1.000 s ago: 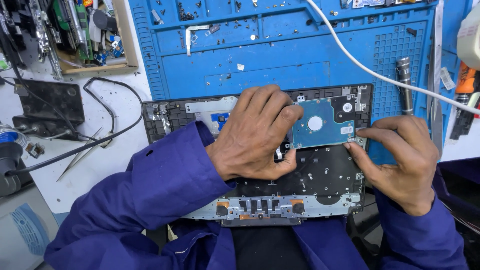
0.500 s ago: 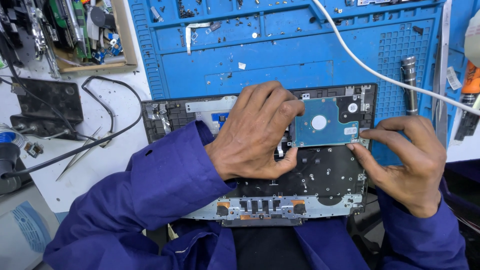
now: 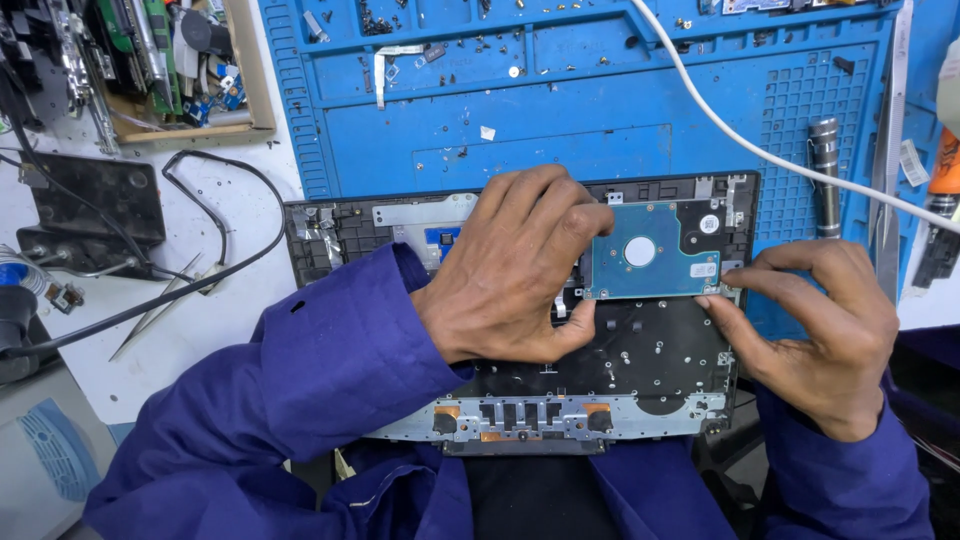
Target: Disassembling and reassembling laptop components, specifically removing and inspecting a hard drive using a screwdriver.
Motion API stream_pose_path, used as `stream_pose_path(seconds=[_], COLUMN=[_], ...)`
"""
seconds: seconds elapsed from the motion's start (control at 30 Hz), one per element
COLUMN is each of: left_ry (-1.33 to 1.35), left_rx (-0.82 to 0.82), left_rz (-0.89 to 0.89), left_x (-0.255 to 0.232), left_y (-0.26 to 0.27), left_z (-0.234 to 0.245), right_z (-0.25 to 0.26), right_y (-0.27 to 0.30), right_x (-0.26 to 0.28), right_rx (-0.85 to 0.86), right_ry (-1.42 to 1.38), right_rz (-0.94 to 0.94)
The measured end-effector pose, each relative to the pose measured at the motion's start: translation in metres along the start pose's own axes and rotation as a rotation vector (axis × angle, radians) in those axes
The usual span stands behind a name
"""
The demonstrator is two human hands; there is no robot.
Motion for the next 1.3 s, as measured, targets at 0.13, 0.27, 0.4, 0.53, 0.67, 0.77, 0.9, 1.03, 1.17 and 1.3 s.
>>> stream_pose_path(seconds=[0.13, 0.27, 0.4, 0.53, 0.67, 0.77, 0.9, 1.03, 1.17, 1.3], left_ry=[0.153, 0.312, 0.442, 0.507, 0.534, 0.402, 0.644, 0.929, 0.981, 1.078], left_rx=[-0.067, -0.064, 0.033, 0.123, 0.183, 0.123, 0.173, 0.066, 0.071, 0.147], left_rz=[-0.019, -0.061, -0.012, 0.004, -0.008, -0.046, 0.070, 0.125, 0.116, 0.114], left_x=[0.002, -0.002, 0.000, -0.002, -0.003, -0.003, 0.011, 0.018, 0.016, 0.011], left_y=[0.003, 0.001, 0.000, -0.002, -0.001, 0.005, 0.008, 0.007, 0.006, 0.006], left_z=[0.007, 0.012, -0.001, -0.008, -0.020, -0.025, -0.029, -0.016, -0.017, -0.021], right_z=[0.011, 0.019, 0.017, 0.010, 0.009, 0.009, 0.003, -0.013, -0.027, -0.015], right_y=[0.011, 0.016, 0.022, 0.038, 0.041, 0.040, 0.023, 0.017, 0.016, 0.008], right_x=[0.001, 0.010, 0.012, -0.006, -0.021, -0.030, -0.025, -0.007, 0.008, 0.016], right_rx=[-0.105, -0.200, -0.264, -0.406, -0.405, -0.356, -0.221, -0.020, 0.039, -0.037], right_ry=[-0.089, -0.151, -0.277, -0.329, -0.386, -0.393, -0.805, -0.955, -0.868, -0.924], right_rz=[0.026, 0.141, 0.154, 0.038, -0.162, -0.256, -0.195, -0.090, -0.075, -0.022])
Point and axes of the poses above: each hand's wrist, its own y-axis away from the middle knuckle, its own z-axis out of the back of the hand, x = y × z, the point moved 10 cm from there along -y, towards the middle knuckle, and after that the axes turned 12 degrees about x, right-handed, at the moved point
